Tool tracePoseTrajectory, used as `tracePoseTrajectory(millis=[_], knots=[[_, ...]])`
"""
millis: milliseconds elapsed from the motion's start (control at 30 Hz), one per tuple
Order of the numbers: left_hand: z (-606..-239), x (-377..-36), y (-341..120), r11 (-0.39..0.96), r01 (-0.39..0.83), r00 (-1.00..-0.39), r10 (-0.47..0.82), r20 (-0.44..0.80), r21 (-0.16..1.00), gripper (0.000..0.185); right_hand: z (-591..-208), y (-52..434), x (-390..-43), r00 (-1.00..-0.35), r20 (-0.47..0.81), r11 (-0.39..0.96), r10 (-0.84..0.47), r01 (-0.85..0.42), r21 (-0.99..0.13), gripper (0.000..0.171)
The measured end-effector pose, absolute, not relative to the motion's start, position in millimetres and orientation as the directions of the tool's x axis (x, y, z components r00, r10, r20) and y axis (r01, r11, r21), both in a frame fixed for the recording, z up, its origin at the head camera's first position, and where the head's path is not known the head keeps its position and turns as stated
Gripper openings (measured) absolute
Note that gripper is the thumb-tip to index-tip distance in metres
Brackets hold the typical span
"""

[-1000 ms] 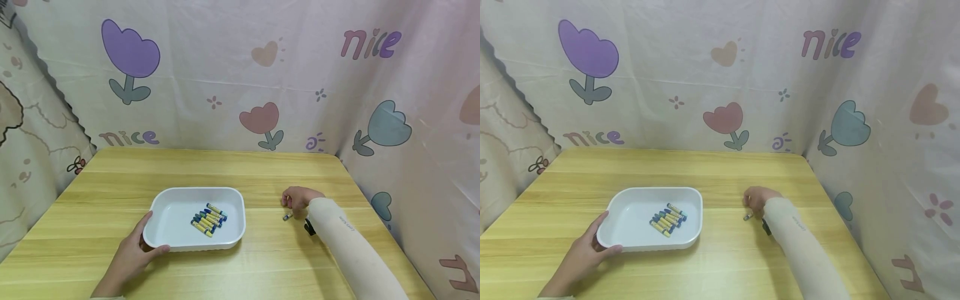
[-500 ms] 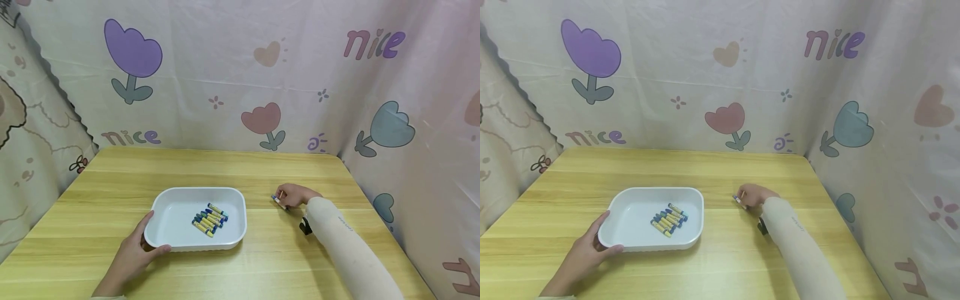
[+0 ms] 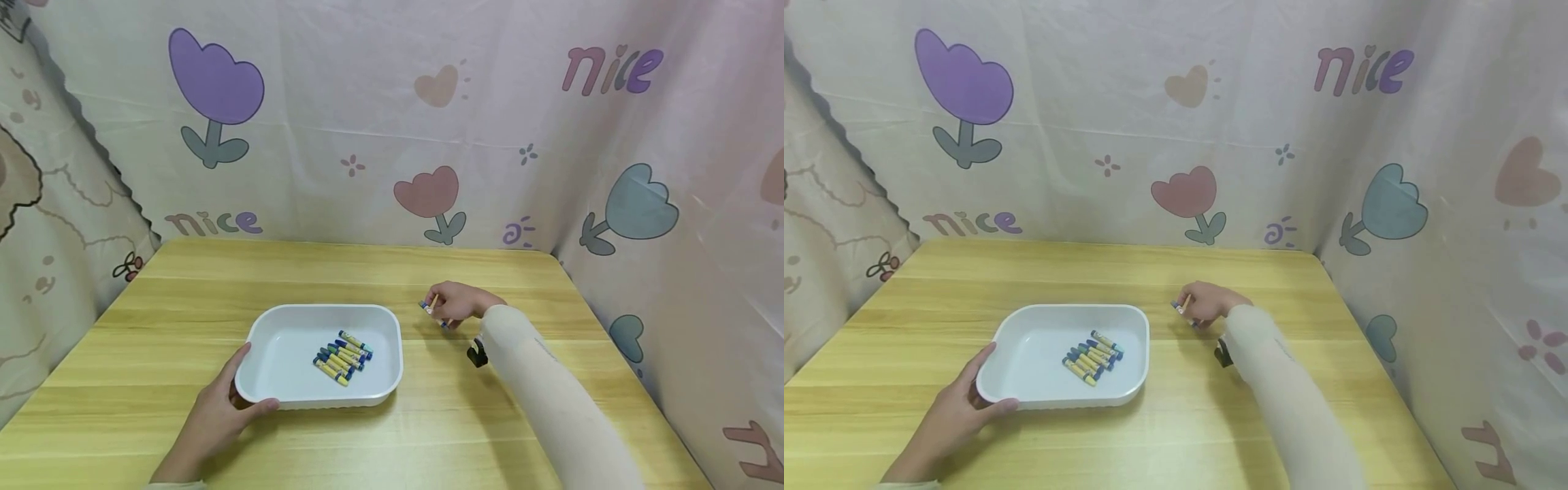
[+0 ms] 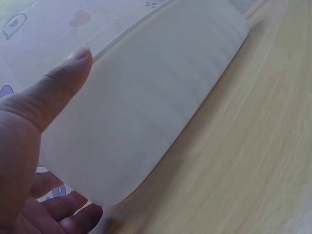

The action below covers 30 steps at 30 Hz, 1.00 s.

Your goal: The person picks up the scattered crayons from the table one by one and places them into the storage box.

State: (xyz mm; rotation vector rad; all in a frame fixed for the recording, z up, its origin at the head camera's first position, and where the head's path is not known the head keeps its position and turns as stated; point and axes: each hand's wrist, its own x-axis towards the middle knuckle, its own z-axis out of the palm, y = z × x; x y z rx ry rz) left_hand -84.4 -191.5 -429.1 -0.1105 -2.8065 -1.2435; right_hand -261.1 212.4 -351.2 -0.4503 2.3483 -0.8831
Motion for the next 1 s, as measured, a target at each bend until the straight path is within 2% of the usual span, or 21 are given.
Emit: tracePoseTrajectory(millis=[433, 1000], knots=[[-429.5, -85.4, -192.7, 0.664, 0.096, -0.995, 0.038, 0.094, 0.741, 0.108, -332.1, 162.8, -262.0, -0.736, -0.372, 0.693, -0.565, -0.179, -0.698, 0.021], [-429.1, -84.2, -192.9, 0.673, 0.083, -0.996, 0.037, 0.079, 0.735, 0.109, -326.2, 97.0, -249.3, -0.699, -0.435, 0.767, -0.567, -0.257, -0.588, 0.021]])
